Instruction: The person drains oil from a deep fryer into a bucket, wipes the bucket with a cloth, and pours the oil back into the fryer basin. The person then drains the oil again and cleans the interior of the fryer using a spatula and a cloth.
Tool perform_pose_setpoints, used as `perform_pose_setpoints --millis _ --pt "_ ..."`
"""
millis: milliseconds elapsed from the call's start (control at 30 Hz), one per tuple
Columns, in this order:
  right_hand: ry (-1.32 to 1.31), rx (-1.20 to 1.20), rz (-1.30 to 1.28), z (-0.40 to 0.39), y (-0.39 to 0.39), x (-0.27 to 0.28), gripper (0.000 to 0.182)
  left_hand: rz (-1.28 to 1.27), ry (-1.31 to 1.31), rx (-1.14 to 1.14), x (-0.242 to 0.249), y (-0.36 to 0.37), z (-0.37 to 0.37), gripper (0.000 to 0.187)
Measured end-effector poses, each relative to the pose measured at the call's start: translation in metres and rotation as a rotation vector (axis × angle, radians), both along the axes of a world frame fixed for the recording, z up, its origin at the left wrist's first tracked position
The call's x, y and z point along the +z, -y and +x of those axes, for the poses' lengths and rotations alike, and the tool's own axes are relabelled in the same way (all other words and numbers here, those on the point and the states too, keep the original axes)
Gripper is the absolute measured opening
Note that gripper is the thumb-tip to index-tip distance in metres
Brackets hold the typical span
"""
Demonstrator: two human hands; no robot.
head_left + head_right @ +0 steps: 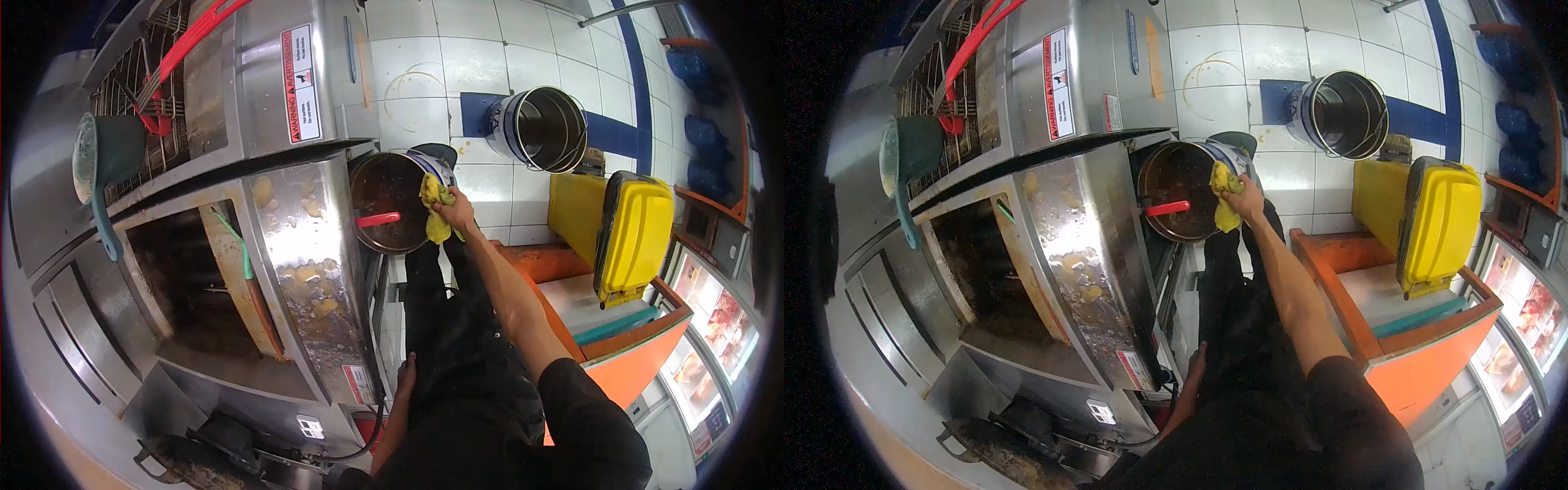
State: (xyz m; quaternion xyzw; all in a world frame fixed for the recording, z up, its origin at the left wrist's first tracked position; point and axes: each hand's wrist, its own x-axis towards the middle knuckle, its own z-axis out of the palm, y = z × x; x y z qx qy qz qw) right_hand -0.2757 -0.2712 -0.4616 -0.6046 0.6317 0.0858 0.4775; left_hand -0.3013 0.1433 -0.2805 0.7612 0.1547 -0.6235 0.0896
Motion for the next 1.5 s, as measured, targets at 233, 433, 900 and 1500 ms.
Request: perform_pose_setpoints --millis 233,433,900,1500 --pt "0.010 -0.018 0.012 0.000 0.000 0.001 0.051 0.036 -0.008 -0.022 -0.001 -0.002 -0.002 0.084" --pt "-0.043 0.000 0.044 0.005 0.004 0.014 0.056 0.026 0.001 0.021 0.006 0.008 0.000 0.084" --pt "-0.025 -0.016 0.067 0.003 0.003 0.014 0.062 0.049 -0.012 -0.067 -0.014 -0.018 -0.008 0.086" --pt "0.288 0.029 0.089 -0.027 0.005 -0.060 0.040 -0.089 0.036 0.109 0.014 0.016 -0.007 0.087"
